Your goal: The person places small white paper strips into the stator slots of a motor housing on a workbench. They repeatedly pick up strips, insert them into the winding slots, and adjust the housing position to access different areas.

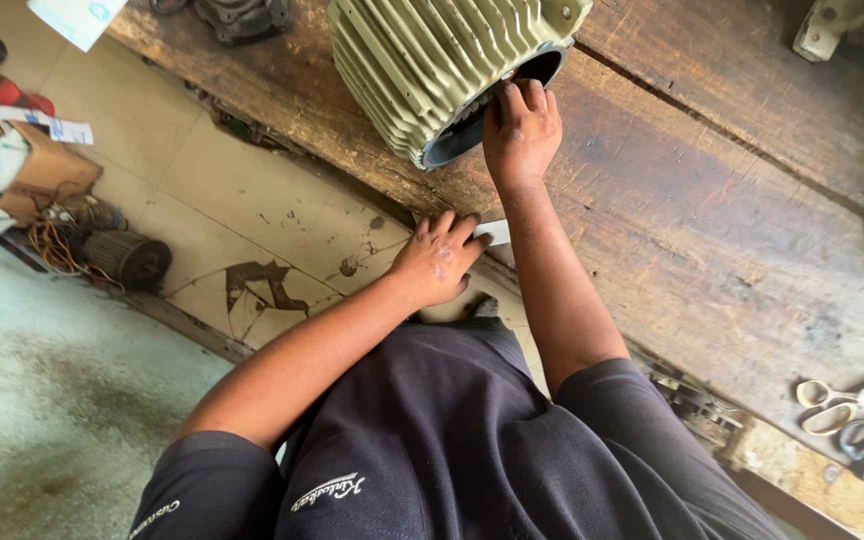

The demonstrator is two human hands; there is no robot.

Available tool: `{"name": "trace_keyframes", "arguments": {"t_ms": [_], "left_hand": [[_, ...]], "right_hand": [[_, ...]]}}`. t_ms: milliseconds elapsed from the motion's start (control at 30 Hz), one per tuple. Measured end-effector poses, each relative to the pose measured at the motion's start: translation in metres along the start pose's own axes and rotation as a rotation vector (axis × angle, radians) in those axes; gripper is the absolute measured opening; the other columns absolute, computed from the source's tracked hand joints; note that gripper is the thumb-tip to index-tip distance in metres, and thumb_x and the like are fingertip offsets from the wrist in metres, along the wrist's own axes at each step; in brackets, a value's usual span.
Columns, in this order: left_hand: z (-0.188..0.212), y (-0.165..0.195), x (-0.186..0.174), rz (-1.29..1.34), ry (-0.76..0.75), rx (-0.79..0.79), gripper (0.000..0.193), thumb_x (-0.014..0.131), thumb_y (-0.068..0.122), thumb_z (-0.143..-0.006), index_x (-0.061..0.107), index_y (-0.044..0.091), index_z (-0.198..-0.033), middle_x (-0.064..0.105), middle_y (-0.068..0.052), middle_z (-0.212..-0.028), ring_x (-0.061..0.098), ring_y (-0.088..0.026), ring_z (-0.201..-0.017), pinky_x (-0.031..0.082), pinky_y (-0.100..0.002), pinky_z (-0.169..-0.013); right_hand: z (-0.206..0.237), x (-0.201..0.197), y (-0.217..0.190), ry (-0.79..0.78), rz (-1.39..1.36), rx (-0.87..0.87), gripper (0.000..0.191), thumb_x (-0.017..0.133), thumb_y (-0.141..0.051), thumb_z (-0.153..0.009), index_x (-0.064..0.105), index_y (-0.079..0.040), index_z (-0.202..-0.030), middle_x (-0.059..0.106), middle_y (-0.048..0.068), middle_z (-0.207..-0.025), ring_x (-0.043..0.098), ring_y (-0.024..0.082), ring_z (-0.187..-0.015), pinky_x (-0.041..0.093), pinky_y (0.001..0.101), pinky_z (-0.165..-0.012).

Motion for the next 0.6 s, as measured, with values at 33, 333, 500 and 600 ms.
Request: {"name": "trace_keyframes", "arguments": {"t_ms": [33,333,500,600], "left_hand": [[0.002,0.001,-0.002,-0.023,0.018,0.019,0.072,0.08,0.032,-0.08,0.053,0.014,-0.145,0.042,-0.014,-0.148,0.041,-0.038,-0.133,0.038,-0.059,-0.11],[0.007,-0.013,0.0,0.045,-0.077,0.036,0.077,0.083,0.034,-0.075,0.053,0.019,-0.144,0.034,-0.011,-0.157,0.036,-0.036,-0.138,0.042,-0.06,-0.105],[0.006,-0.015,0.002,0.016,-0.109,0.045,0.078,0.083,0.034,-0.075,0.052,0.019,-0.145,0.031,-0.012,-0.158,0.035,-0.036,-0.139,0.04,-0.061,-0.107],[0.009,-0.018,0.004,0.026,-0.109,0.047,0.081,0.082,0.034,-0.076,0.048,0.021,-0.148,0.031,-0.011,-0.158,0.034,-0.036,-0.139,0.04,-0.061,-0.107]], "right_hand": [[0.002,0.001,-0.001,0.014,0.011,0.017,0.016,0.076,-0.009,-0.086,0.071,-0.013,-0.101,0.064,0.005,-0.1,0.062,0.03,-0.09,0.051,0.0433,-0.076],[0.009,0.004,-0.011,0.036,0.092,0.079,0.02,0.076,-0.01,-0.08,0.069,-0.012,-0.099,0.061,0.008,-0.098,0.06,0.032,-0.091,0.051,0.0461,-0.072],[0.009,0.009,-0.012,-0.005,0.123,0.044,0.015,0.074,-0.008,-0.086,0.064,-0.009,-0.097,0.06,0.009,-0.099,0.06,0.032,-0.094,0.052,0.0462,-0.076],[0.01,0.017,-0.011,-0.021,0.115,0.01,0.015,0.073,-0.007,-0.088,0.063,-0.006,-0.099,0.06,0.011,-0.101,0.06,0.033,-0.096,0.053,0.0462,-0.077]]}}
Point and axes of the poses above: each hand's wrist, its own z-axis away from the middle knuckle, its own x-axis out of the palm, y = z × x, the point moved 8 cm from there along -z, towards the middle knuckle
